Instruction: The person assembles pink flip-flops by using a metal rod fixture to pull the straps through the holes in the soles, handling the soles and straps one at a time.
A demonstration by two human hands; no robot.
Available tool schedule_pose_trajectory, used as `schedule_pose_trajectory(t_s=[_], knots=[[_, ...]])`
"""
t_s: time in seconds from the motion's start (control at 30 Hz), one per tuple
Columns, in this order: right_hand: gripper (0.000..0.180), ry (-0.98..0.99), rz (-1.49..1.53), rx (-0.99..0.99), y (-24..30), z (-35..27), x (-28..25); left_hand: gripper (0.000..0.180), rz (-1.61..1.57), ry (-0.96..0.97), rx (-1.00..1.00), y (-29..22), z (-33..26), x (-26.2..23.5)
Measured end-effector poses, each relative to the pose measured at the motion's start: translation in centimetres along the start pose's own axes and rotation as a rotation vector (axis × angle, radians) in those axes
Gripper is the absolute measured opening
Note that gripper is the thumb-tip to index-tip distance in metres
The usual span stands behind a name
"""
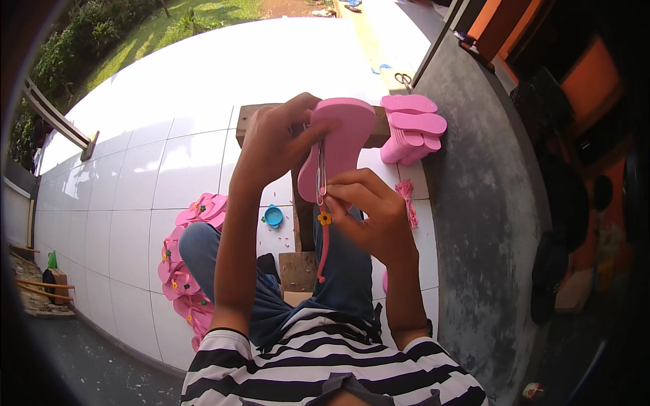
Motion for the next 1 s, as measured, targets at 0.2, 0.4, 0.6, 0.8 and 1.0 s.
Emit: schedule_pose_trajectory(t_s=[0.2, 0.4, 0.6, 0.8, 1.0], knots=[[0.012, -0.145, 0.469, 0.157, -2.7, -0.9, 2.6, 0.023, -0.007, -0.076, -0.053, 0.0, -1.0, 0.4], [0.01, -0.341, 0.182, 0.098, -1.8, -2.6, 2.5, 0.022, -0.169, -0.239, -0.004, -2.9, -7.2, 1.7], [0.051, -0.243, 0.341, 0.164, -3.8, 0.0, -0.7, 0.033, -0.326, -0.202, 0.056, -2.5, -6.9, 2.3], [0.056, 0.245, 0.698, 0.174, -4.7, 3.8, 0.2, 0.045, -0.697, 0.01, -0.04, -1.4, -5.4, 2.3], [0.042, 0.03, 0.812, 0.325, -2.7, 1.3, 1.7, 0.042, -0.717, -0.087, -0.125, -2.9, -6.7, 3.9]])
Point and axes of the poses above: each hand's wrist, its own z-axis towards the middle knuckle, its own x-axis out of the palm, y = z × x, the point moved 1 cm from there along z, towards the middle knuckle, and after that the axes turned 2 degrees about x, right-handed, at the moved point
